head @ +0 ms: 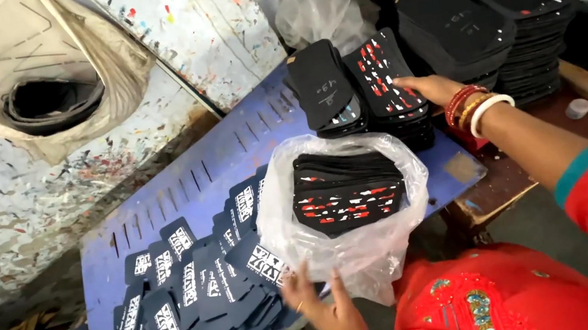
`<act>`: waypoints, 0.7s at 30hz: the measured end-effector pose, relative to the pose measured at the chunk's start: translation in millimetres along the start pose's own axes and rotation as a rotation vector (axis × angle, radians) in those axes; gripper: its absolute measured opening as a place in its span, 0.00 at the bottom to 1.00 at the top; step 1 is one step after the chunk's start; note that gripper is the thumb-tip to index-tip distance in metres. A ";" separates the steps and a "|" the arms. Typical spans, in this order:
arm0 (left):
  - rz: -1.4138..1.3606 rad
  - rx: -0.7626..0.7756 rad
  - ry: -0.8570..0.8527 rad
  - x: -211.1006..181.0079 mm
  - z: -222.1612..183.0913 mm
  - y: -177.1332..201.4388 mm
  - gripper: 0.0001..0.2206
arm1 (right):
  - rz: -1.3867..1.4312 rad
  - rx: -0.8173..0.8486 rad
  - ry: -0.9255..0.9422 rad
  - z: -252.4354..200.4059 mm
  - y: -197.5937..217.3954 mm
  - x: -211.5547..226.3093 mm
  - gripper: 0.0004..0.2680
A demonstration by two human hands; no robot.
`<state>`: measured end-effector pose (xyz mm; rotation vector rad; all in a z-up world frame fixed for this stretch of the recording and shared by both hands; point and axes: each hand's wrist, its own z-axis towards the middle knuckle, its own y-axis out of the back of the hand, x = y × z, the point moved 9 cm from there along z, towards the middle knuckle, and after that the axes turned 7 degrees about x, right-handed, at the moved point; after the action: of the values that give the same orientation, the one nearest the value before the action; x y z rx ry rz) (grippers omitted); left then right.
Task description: The person picks up stacks of printed labels and places them into clear plastic bags by hand.
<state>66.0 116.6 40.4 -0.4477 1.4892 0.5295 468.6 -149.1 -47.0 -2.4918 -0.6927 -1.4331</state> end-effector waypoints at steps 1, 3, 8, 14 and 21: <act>0.254 -0.163 -0.254 -43.7 -3.7 9.8 0.18 | -0.011 -0.017 -0.029 2.6 3.8 -8.1 0.28; 0.508 -0.315 -0.514 -94.8 -6.1 7.7 0.20 | -0.015 -0.038 -0.060 4.2 7.1 -20.2 0.28; 0.487 0.238 -0.640 -126.3 94.1 -99.5 0.14 | 0.029 -0.062 -0.046 -1.9 1.6 -24.2 0.29; 0.989 0.391 -0.518 -32.4 238.0 -227.2 0.27 | 0.187 -0.008 0.081 35.2 3.4 -32.4 0.27; 1.044 0.413 -0.509 2.6 249.1 -243.2 0.26 | 0.278 -0.029 0.032 -16.0 -9.5 7.1 0.25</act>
<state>410.4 65.7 37.6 0.8000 1.1929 1.0166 454.8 -144.7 -33.3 -2.4621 -0.3057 -1.3843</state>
